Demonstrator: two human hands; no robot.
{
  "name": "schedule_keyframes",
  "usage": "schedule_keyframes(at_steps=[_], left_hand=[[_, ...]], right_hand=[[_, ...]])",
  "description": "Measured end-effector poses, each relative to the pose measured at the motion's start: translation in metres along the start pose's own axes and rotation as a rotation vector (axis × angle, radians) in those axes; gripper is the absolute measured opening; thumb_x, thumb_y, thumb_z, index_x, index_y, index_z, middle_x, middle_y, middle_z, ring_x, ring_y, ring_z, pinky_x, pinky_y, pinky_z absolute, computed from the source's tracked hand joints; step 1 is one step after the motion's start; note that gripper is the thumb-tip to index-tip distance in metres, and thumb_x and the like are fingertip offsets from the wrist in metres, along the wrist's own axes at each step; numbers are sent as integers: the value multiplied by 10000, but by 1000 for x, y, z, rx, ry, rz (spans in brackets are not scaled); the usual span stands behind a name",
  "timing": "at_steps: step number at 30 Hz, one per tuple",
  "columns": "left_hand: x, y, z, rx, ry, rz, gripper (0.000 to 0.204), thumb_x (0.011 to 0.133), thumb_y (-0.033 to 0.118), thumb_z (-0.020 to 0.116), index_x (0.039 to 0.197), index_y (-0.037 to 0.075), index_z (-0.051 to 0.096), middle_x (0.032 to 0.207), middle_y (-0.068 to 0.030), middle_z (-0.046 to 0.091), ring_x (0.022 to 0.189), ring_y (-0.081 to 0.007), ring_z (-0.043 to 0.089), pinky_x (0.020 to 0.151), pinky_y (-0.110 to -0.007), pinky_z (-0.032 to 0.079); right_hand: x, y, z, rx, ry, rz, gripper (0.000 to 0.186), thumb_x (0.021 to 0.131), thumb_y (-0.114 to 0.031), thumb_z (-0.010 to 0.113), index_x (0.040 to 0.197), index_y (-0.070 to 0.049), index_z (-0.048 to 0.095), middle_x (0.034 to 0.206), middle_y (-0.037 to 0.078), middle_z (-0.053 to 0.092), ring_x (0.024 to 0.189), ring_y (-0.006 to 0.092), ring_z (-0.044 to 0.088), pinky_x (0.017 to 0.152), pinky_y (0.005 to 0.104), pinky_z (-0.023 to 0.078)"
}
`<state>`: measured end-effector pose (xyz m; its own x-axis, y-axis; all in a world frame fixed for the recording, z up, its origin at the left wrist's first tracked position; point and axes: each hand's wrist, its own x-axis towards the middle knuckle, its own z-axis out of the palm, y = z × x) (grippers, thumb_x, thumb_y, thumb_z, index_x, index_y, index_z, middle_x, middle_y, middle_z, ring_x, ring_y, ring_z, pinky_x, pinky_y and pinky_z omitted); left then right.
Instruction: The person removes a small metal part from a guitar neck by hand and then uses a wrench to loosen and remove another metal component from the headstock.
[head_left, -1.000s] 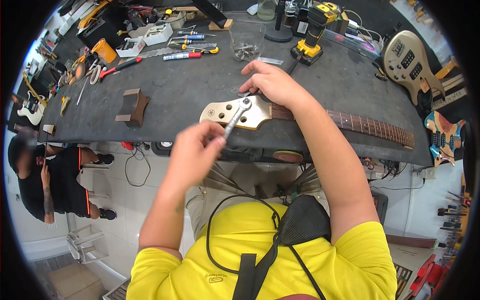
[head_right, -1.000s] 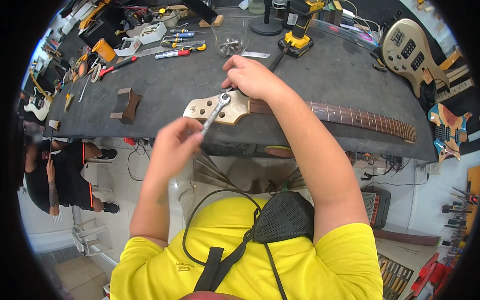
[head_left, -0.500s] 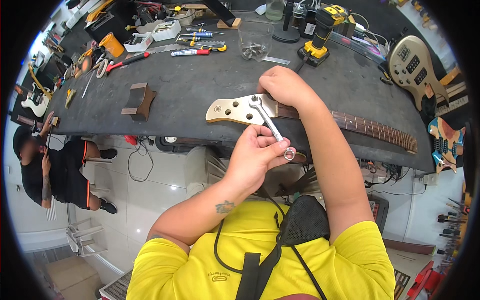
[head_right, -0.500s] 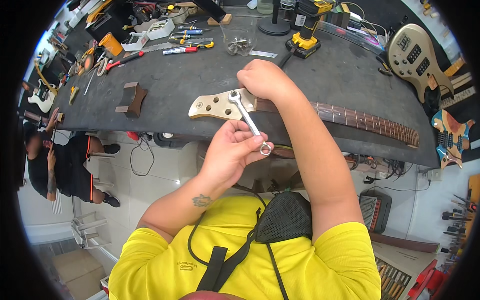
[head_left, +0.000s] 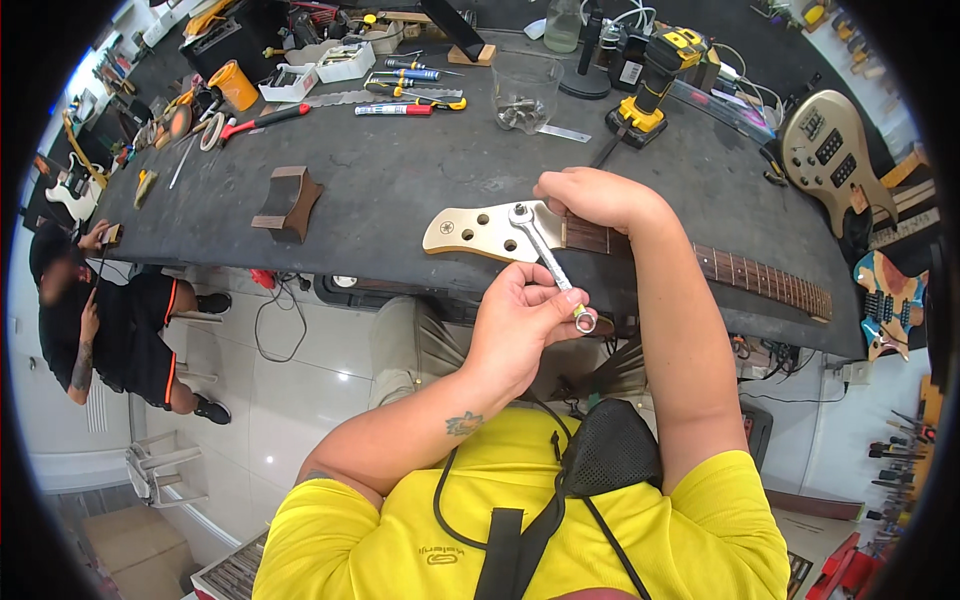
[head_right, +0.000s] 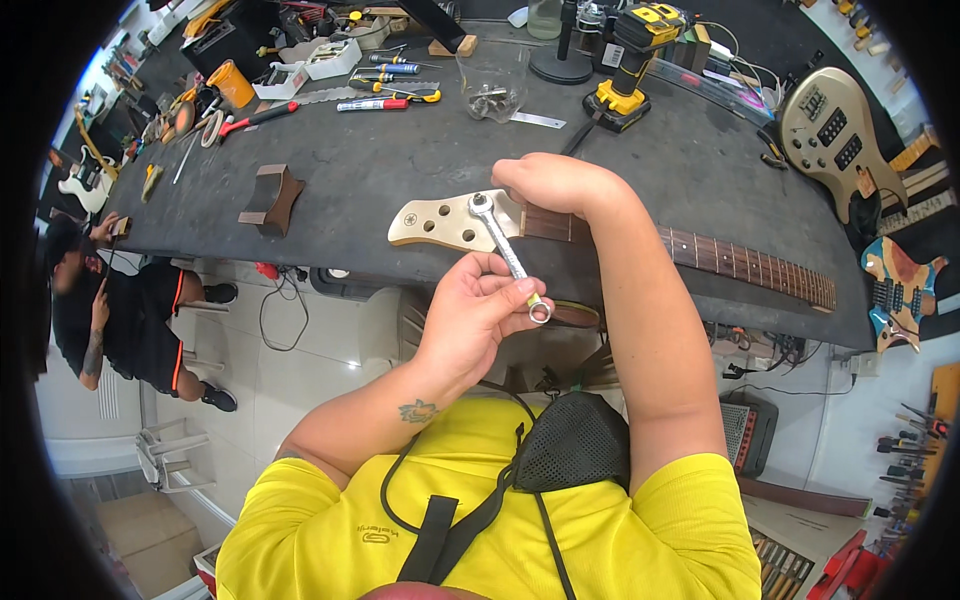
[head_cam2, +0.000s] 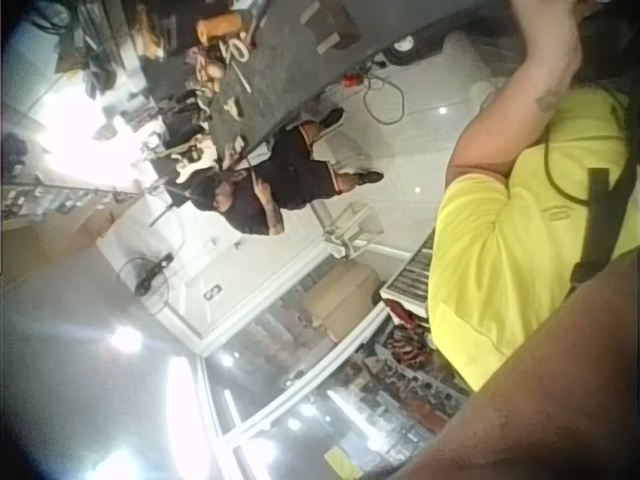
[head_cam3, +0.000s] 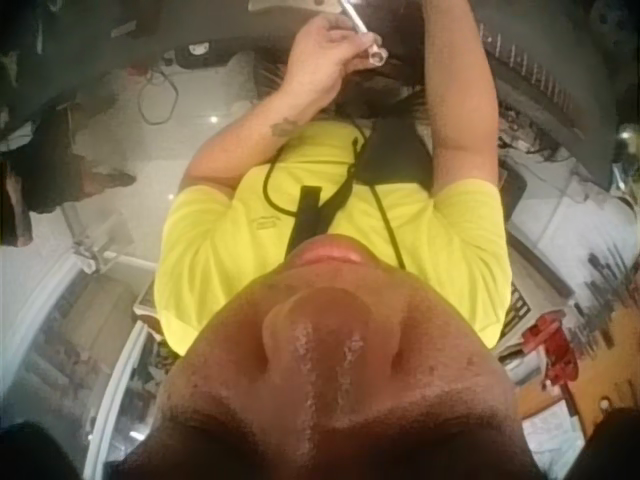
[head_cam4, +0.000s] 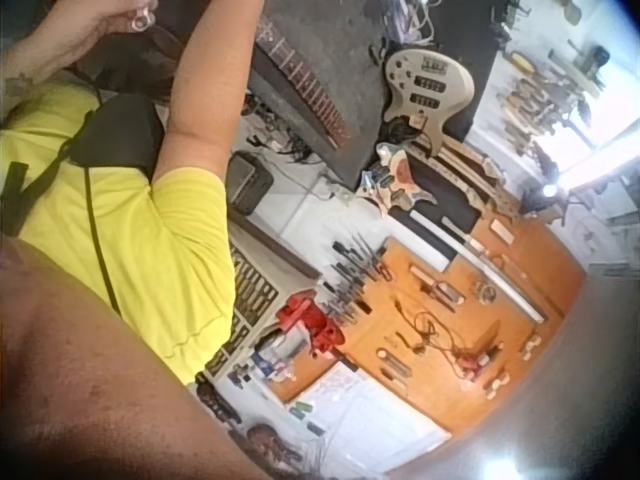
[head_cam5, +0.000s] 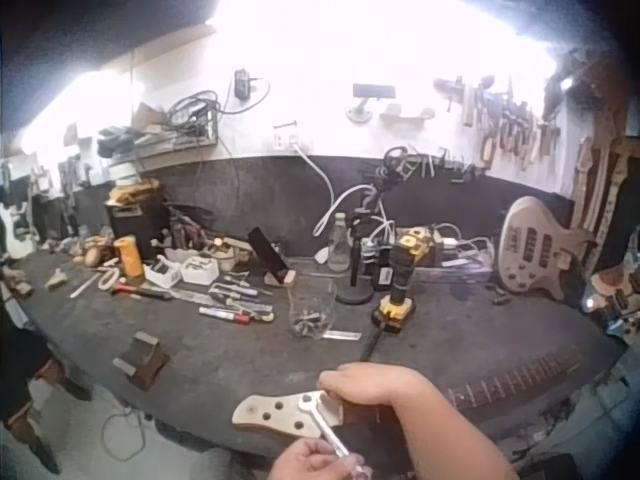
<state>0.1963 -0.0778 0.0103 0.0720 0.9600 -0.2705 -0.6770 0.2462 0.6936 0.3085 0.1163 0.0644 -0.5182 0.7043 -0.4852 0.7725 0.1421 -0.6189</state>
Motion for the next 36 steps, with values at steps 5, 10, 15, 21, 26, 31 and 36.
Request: schedule_keyframes(at_steps=[5,10,15,21,26,31,36], left_hand=[[-14,7,-15,112,75,52,275,976,-6,699,1182,23,520,1004,-151,722,833,-226,731,753,-341,601],[-25,37,-48,440,173,158,248,957,42,677,1194,12,608,952,-97,745,713,-120,651,648,-233,473],[-15,62,-68,599,193,169,239,951,32,643,1185,-14,661,938,-82,752,679,-88,587,634,-221,451],[-3,96,-78,812,229,257,201,880,17,732,1080,7,716,877,5,697,714,-44,551,629,-212,425],[10,114,-75,1329,274,508,221,819,15,788,1039,33,787,949,-46,701,842,-146,648,770,-303,520],[47,144,-82,1454,110,571,224,829,12,799,1049,54,806,1075,-75,716,1037,-224,687,929,-340,526],[105,173,-73,1557,-154,463,244,858,-15,771,1094,46,777,1047,-67,748,1029,-213,694,942,-349,535]], right_hand=[[-12,10,18,-56,233,-261,532,961,-424,487,1005,47,730,983,210,745,909,328,673,854,415,519],[-12,5,9,-98,83,-53,519,1004,-434,520,1177,11,722,1207,227,711,1104,353,653,975,425,500],[-11,13,13,30,186,-174,462,957,-336,534,1171,22,733,1085,165,740,1036,279,672,943,392,515],[-10,7,17,196,181,-329,375,924,-210,551,1159,16,737,1116,125,745,1024,202,660,937,338,517],[-4,17,19,243,193,-382,439,923,-183,530,1301,-9,671,1196,117,746,1022,170,653,933,315,516],[-23,0,16,409,59,-361,593,924,-193,481,1501,-68,529,1303,113,733,1077,170,650,933,296,494],[-21,-2,13,374,55,-326,625,963,-255,397,1566,-104,455,1311,95,740,1129,172,637,924,296,462]])
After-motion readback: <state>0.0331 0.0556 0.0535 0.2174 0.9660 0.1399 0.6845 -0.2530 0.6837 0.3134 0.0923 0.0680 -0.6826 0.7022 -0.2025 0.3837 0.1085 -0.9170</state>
